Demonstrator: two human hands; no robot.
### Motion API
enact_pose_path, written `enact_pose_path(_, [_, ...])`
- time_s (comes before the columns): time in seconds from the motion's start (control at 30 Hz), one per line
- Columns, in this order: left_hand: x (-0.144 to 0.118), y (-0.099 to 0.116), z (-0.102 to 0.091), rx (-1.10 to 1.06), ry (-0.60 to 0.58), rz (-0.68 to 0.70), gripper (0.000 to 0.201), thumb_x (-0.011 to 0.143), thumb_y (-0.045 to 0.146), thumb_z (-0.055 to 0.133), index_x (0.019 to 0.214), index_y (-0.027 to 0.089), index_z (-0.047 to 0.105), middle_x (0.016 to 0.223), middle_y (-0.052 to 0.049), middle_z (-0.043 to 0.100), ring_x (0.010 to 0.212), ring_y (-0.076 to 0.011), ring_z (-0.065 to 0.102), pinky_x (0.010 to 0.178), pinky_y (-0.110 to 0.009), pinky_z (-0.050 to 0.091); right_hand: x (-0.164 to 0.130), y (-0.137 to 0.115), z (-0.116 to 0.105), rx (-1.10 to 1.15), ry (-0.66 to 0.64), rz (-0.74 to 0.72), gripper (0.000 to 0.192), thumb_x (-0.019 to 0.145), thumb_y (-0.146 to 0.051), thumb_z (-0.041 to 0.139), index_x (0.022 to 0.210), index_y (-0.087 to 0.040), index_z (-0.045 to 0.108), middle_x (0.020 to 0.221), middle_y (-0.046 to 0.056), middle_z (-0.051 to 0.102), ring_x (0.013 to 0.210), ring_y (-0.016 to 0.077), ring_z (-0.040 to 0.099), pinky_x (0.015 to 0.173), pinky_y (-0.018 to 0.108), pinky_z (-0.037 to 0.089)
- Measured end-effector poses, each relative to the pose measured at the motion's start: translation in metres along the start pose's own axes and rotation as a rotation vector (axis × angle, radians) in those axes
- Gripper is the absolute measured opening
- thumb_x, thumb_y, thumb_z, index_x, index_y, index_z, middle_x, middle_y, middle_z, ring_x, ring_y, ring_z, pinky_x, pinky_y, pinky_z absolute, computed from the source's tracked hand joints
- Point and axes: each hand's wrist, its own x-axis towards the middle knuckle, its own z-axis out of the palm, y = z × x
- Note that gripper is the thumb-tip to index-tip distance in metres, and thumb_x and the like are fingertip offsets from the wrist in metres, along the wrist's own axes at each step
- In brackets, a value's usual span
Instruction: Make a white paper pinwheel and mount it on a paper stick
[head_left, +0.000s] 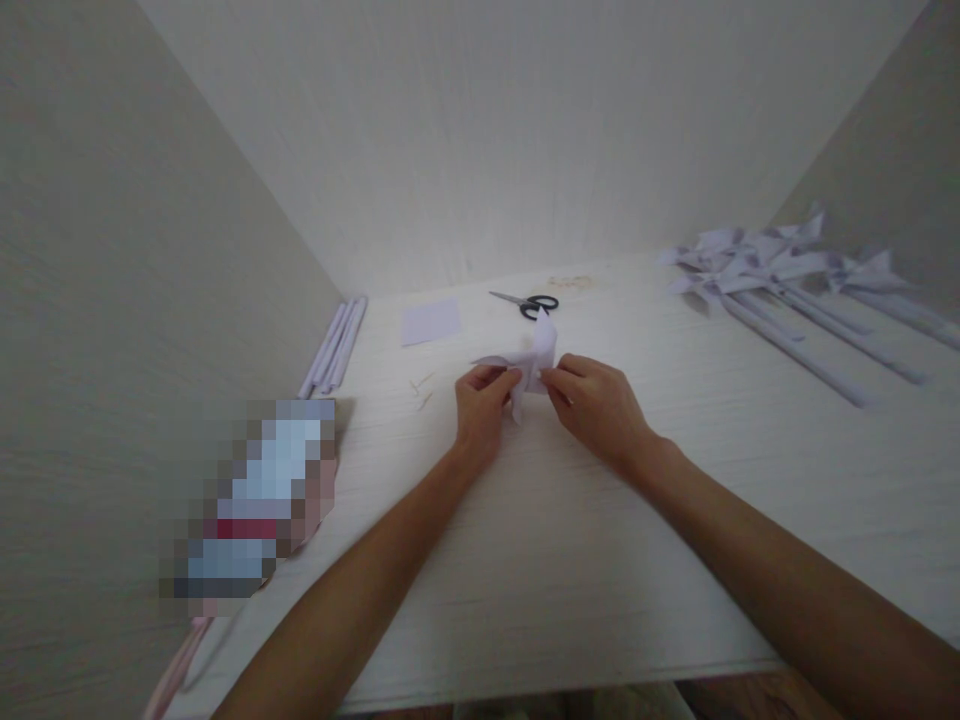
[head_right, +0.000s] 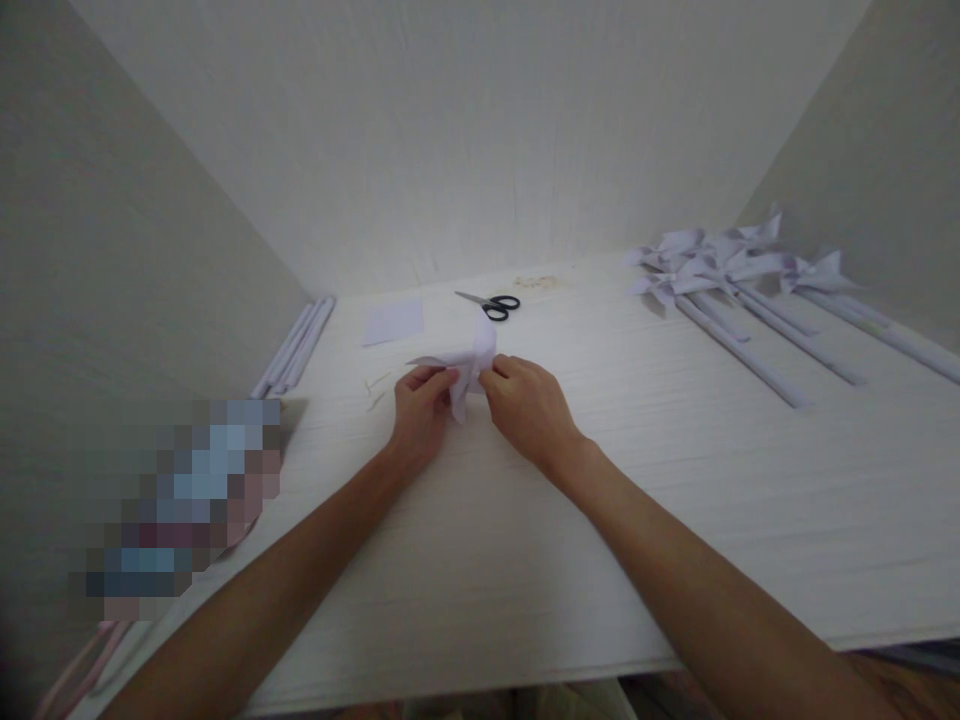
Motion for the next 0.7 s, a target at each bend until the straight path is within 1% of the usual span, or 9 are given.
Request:
enact_pose_path(0.13, [-0.002,0.003,-0.001,-0.063,-0.126,-0.026,0.004,0.055,0.017,0.062,0.057,0.014,0.059,0.056,0.002,0.059,0.051,-0.0067,0.053,0.053,-0.019,0.041,0.000,0.005,0.000,0.018,-0.006,0.028,0.022,0.076,-0.009,0.043,0.070,-0.014,0.063,0.065,0.005,0.057,0.058,0.0132,0.046,0.053,0.025,0.028])
enact_pose_path(0.23, [-0.002,0.005,-0.002,-0.131,-0.197,-0.069,0.010,0.061,0.024,0.057,0.062,0.014,0.059,0.062,0.000,0.061,0.056,-0.0103,0.057,0.057,-0.024,0.045,-0.001,0.009,0.000,0.027,-0.004,0.052,0.023,0.077,-0.010,0.043,0.072,-0.013,0.065,0.066,0.006,0.058,0.059,0.0137,0.047,0.053,0.025,0.029])
enact_pose_path(0.33, [-0.001,0.006,-0.001,-0.180,-0.185,-0.134,0.017,0.063,0.031,0.055,0.063,0.014,0.057,0.066,-0.001,0.062,0.057,-0.0134,0.059,0.061,-0.028,0.046,-0.002,0.012,-0.001,0.027,0.010,0.055,0.024,0.077,-0.010,0.042,0.073,-0.013,0.065,0.068,0.006,0.058,0.060,0.0141,0.048,0.053,0.025,0.030])
enact_pose_path(0.43, [0.000,0.005,0.000,-0.186,-0.175,-0.165,0.018,0.064,0.032,0.054,0.067,0.014,0.055,0.066,-0.002,0.062,0.059,-0.0146,0.060,0.063,-0.031,0.047,-0.002,0.012,-0.003,0.018,0.024,0.048,0.025,0.078,-0.010,0.042,0.073,-0.014,0.066,0.067,0.006,0.058,0.060,0.0142,0.048,0.054,0.025,0.031])
enact_pose_path(0.5, [0.000,0.006,0.000,-0.187,-0.185,-0.151,0.015,0.063,0.029,0.054,0.067,0.015,0.054,0.066,-0.001,0.062,0.059,-0.0144,0.060,0.064,-0.030,0.046,-0.001,0.011,-0.005,0.009,0.035,0.045,0.025,0.078,-0.011,0.041,0.072,-0.014,0.066,0.066,0.006,0.057,0.060,0.0142,0.047,0.054,0.025,0.031])
enact_pose_path(0.6, [-0.002,0.007,0.000,-0.188,-0.227,-0.119,0.009,0.061,0.023,0.055,0.061,0.015,0.050,0.062,0.000,0.060,0.060,-0.0131,0.060,0.063,-0.028,0.046,-0.001,0.011,-0.007,-0.011,0.060,0.046,0.026,0.078,-0.011,0.041,0.071,-0.014,0.066,0.065,0.006,0.057,0.059,0.0141,0.046,0.053,0.025,0.030])
enact_pose_path(0.7, [-0.004,0.008,0.000,-0.178,-0.271,-0.108,0.004,0.060,0.019,0.053,0.061,0.015,0.052,0.062,0.000,0.061,0.062,-0.0118,0.059,0.065,-0.026,0.045,-0.001,0.012,-0.007,-0.023,0.086,0.042,0.027,0.078,-0.011,0.040,0.071,-0.015,0.065,0.064,0.005,0.056,0.058,0.0137,0.044,0.052,0.025,0.029])
